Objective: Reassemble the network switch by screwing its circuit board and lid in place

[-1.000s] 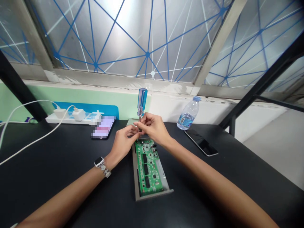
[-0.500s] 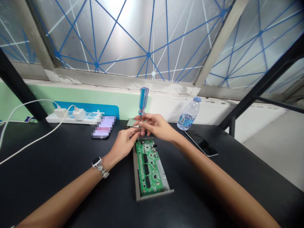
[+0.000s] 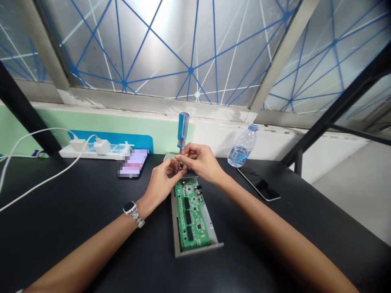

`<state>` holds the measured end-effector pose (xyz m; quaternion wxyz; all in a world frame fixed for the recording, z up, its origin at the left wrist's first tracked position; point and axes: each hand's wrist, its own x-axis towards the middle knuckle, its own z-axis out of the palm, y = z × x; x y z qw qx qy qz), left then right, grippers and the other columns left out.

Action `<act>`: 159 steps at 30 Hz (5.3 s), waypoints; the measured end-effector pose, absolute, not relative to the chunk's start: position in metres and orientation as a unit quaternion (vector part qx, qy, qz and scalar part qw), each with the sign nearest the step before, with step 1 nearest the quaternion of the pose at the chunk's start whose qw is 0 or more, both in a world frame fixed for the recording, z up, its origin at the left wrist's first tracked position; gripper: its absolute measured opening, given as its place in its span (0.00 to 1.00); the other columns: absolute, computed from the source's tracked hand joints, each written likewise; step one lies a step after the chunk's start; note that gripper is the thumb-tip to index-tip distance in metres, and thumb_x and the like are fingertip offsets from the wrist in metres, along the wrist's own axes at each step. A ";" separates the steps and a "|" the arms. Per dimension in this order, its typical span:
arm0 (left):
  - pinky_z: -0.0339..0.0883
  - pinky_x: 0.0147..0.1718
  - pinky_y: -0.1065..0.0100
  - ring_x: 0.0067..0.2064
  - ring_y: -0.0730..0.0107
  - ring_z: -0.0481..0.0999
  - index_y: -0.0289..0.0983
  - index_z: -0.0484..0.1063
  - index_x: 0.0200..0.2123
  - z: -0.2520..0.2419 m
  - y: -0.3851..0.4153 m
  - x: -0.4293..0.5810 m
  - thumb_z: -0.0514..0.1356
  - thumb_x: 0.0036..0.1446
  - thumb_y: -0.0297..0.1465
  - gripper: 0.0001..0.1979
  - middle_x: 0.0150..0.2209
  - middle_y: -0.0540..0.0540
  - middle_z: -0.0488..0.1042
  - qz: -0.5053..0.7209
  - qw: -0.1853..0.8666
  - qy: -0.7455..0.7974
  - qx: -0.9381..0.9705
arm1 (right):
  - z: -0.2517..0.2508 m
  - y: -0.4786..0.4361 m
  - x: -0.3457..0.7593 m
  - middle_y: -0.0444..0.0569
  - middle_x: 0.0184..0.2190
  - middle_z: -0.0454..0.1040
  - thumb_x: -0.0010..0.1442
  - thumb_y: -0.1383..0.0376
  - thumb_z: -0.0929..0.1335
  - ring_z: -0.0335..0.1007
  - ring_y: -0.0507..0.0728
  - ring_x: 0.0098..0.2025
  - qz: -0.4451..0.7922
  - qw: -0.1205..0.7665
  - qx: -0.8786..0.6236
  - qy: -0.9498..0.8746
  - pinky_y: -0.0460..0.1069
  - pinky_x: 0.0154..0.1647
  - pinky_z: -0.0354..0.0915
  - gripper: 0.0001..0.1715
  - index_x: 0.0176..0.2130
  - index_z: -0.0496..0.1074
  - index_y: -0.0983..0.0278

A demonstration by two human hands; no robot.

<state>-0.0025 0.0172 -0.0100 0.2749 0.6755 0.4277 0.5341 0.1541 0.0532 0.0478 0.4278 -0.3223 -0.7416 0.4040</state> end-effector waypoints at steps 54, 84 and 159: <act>0.72 0.51 0.58 0.48 0.55 0.82 0.36 0.77 0.50 -0.020 0.023 -0.009 0.56 0.66 0.36 0.16 0.46 0.43 0.82 0.471 0.379 0.380 0.700 | 0.061 0.050 0.159 0.49 0.27 0.78 0.59 0.61 0.71 0.75 0.53 0.25 0.402 0.376 -0.340 -0.763 0.47 0.28 0.70 0.12 0.35 0.77 0.69; 0.71 0.48 0.61 0.46 0.59 0.80 0.38 0.77 0.46 -0.010 0.015 -0.010 0.54 0.66 0.33 0.13 0.44 0.43 0.81 0.459 0.263 0.430 0.731 | 0.066 0.053 0.155 0.46 0.30 0.73 0.56 0.56 0.74 0.72 0.53 0.31 0.341 0.485 -0.314 -0.741 0.46 0.26 0.65 0.16 0.37 0.71 0.64; 0.60 0.54 0.42 0.57 0.44 0.67 0.36 0.57 0.59 -0.026 -0.014 0.009 0.56 0.49 0.24 0.31 0.53 0.35 0.69 0.329 0.137 0.580 0.732 | 0.058 0.038 0.143 0.44 0.27 0.69 0.58 0.56 0.72 0.65 0.53 0.30 0.256 0.555 -0.367 -0.701 0.49 0.33 0.65 0.15 0.35 0.68 0.63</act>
